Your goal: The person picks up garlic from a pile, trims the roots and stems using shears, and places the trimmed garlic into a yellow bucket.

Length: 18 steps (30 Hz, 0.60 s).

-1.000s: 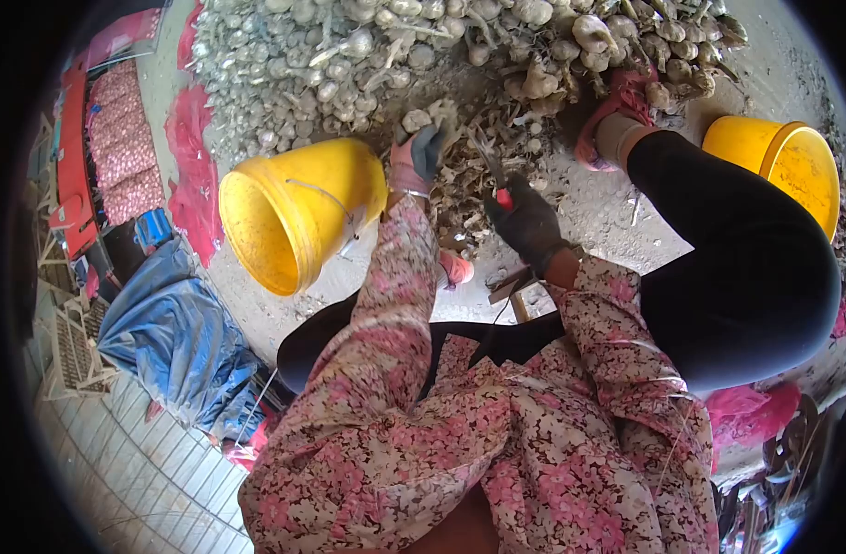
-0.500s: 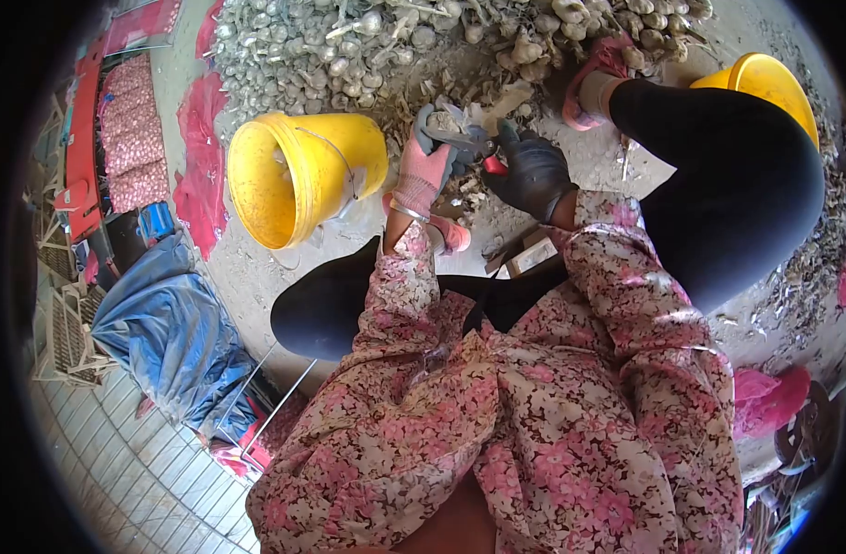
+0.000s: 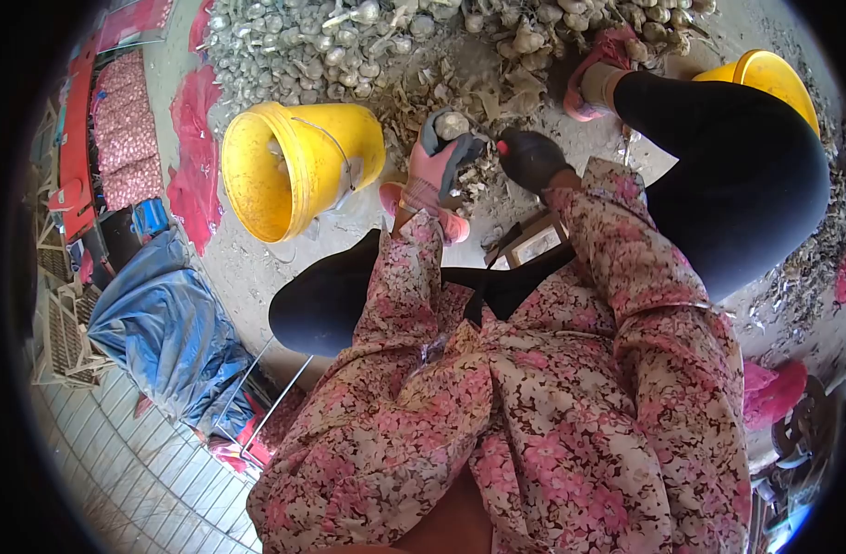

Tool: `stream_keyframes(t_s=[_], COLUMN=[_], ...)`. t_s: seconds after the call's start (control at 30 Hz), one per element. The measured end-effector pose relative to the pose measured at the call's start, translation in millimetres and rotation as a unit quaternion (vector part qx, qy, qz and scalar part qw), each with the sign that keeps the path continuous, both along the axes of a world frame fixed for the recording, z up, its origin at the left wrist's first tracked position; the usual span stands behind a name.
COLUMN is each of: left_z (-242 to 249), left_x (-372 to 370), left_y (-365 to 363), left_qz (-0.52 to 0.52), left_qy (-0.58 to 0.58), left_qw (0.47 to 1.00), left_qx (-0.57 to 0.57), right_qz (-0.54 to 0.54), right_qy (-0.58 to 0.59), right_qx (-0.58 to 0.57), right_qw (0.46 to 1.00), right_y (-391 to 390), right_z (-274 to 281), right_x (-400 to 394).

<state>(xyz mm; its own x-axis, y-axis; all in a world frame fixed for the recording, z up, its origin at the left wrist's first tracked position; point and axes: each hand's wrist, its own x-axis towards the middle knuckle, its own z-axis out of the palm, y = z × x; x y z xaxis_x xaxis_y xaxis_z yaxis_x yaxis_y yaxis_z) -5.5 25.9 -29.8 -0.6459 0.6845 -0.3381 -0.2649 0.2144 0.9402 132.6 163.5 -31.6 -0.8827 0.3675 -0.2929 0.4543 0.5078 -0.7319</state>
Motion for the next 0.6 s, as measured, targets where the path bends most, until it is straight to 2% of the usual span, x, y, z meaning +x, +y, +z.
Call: stream_keyframes(t_s=[0.03, 0.07, 0.1, 0.13, 0.17, 0.2, 0.23, 0.27, 0.3, 0.37, 0.4, 0.43, 0.5, 0.53, 0.57, 0.6], left_z=[18.4, 42.8, 55.2, 49.7, 43.4, 34.9, 24.8, 10.8, 19.4, 43.7, 43.9, 54.8, 75.2, 77.8, 80.5, 83.2], left_x=[1.4, 4.5, 6.6, 4.9, 0.6, -7.1, -15.8, -23.4, -21.0, -8.3, -5.8, 2.1, 18.9, 21.9, 23.5, 23.5], left_y=[5.0, 12.3, 16.0, 15.9, 13.7, 8.7, 2.4, -6.5, -5.8, -3.7, -6.4, -3.4, 5.0, 5.3, 3.6, 0.7], left_qz=[0.001, 0.054, 0.105, 0.130, 0.130, 0.175, 0.218, 0.252, 0.250, 0.300, 0.261, 0.260, 0.220, 0.208, 0.205, 0.162], left_qy=[0.004, -0.135, -0.271, -0.264, -0.262, -0.269, -0.274, -0.307, -0.303, -0.359, -0.337, -0.337, -0.212, -0.164, -0.165, -0.105], left_qw=[1.000, 0.988, 0.951, 0.941, 0.941, 0.927, 0.911, 0.896, 0.897, 0.868, 0.890, 0.890, 0.949, 0.963, 0.964, 0.981], left_qx=[0.003, 0.058, 0.110, 0.168, 0.168, 0.192, 0.217, 0.200, 0.201, 0.168, 0.162, 0.163, 0.081, 0.038, 0.035, 0.002], right_qz=[-0.012, -0.016, -0.015, -0.093, -0.165, -0.183, -0.181, -0.170, -0.158, -0.138, -0.113, -0.089, -0.082, -0.081, -0.080, -0.083], right_qy=[0.030, 0.016, 0.019, 0.053, 0.084, 0.008, 0.013, -0.066, -0.144, -0.116, -0.092, -0.069, -0.063, 0.030, 0.123, 0.123], right_qx=[-0.027, -0.044, -0.042, -0.250, -0.446, -0.344, -0.345, -0.335, -0.322, -0.291, -0.280, -0.270, -0.285, -0.255, -0.222, -0.224], right_qw=[0.999, 0.999, 0.999, 0.962, 0.875, 0.921, 0.921, 0.924, 0.922, 0.940, 0.949, 0.956, 0.953, 0.963, 0.964, 0.963], right_y=[-3.6, -7.5, -12.9, -19.5, -25.8, -29.6, -24.7, -14.1, -9.1, -18.8, -21.7, -24.8, -30.2, -35.2, -39.0, -36.2], right_z=[5.8, 10.4, 12.6, 13.0, 12.1, -2.7, 15.1, 50.7, 71.3, 56.3, 57.8, 57.9, 45.8, 36.6, 27.5, 33.4], right_x=[-1.7, -4.1, -6.8, -8.7, -8.8, -9.5, -5.9, 0.6, 4.9, 13.5, 16.1, 19.1, 16.6, 15.5, 16.8, 16.7])
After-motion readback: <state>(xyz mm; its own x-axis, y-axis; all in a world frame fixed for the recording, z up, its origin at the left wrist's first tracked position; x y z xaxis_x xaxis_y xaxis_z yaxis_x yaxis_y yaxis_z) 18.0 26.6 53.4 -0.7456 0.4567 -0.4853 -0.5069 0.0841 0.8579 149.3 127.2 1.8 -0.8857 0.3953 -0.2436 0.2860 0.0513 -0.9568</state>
